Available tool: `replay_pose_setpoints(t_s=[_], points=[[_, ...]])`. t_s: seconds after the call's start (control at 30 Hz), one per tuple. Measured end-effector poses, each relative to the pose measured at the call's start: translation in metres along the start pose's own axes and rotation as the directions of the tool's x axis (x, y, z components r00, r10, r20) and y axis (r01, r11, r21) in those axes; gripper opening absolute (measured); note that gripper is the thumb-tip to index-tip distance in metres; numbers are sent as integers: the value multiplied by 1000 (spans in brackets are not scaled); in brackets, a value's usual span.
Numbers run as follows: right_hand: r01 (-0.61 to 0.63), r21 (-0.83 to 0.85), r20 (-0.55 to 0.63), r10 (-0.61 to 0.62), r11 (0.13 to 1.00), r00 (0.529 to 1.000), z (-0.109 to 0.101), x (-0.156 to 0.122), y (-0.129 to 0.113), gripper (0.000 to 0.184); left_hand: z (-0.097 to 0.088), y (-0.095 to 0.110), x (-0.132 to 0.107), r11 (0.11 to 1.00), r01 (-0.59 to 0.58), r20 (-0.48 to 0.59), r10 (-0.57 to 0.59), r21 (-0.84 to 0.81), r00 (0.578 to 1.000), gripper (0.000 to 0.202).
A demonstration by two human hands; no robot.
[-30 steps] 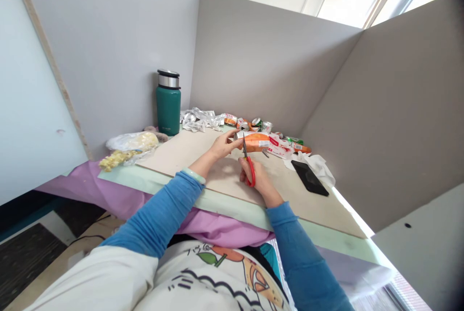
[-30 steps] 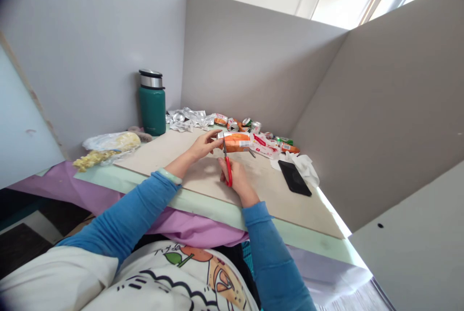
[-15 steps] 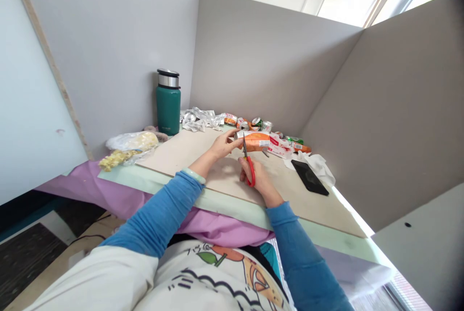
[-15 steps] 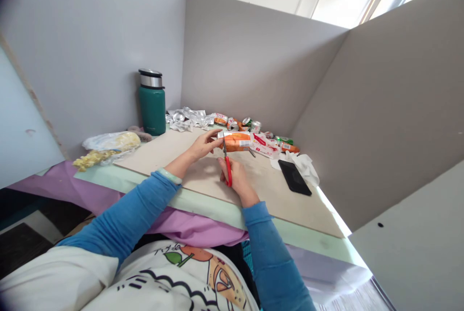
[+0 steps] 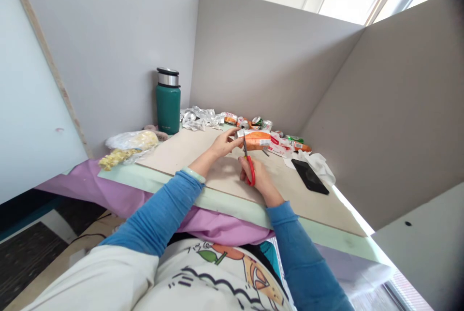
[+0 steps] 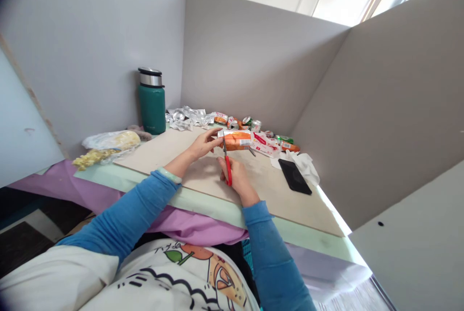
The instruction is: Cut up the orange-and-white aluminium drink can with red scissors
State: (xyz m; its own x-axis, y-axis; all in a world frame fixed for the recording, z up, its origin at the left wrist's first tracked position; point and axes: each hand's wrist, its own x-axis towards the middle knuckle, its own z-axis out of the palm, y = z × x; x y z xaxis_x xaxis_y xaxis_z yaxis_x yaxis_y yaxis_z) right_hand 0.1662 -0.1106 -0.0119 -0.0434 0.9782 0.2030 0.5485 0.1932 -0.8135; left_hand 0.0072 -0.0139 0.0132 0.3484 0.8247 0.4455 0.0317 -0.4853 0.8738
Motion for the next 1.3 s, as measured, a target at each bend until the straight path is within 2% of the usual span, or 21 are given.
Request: replay_pose_setpoints(t_s=[0.4, 0.77, 1.07, 1.3], points=[[-27, -3, -1, 27, 1000, 1000, 1, 1, 1, 41, -1, -1, 0, 1000, -8, 8, 8, -8, 1000, 65], [-2, 23, 3, 2, 1000, 1000, 1, 2, 2, 41, -2, -9, 1, 995, -100, -45, 100, 1, 994, 64], [4, 16, 4, -4, 1000, 1000, 2, 4, 5, 42, -1, -6, 1, 999, -41, -24, 41, 13, 999, 64], [-11, 29, 1, 11, 1000, 1000, 2, 2, 2, 40, -2, -8, 2, 995, -98, -68, 99, 7, 993, 63]])
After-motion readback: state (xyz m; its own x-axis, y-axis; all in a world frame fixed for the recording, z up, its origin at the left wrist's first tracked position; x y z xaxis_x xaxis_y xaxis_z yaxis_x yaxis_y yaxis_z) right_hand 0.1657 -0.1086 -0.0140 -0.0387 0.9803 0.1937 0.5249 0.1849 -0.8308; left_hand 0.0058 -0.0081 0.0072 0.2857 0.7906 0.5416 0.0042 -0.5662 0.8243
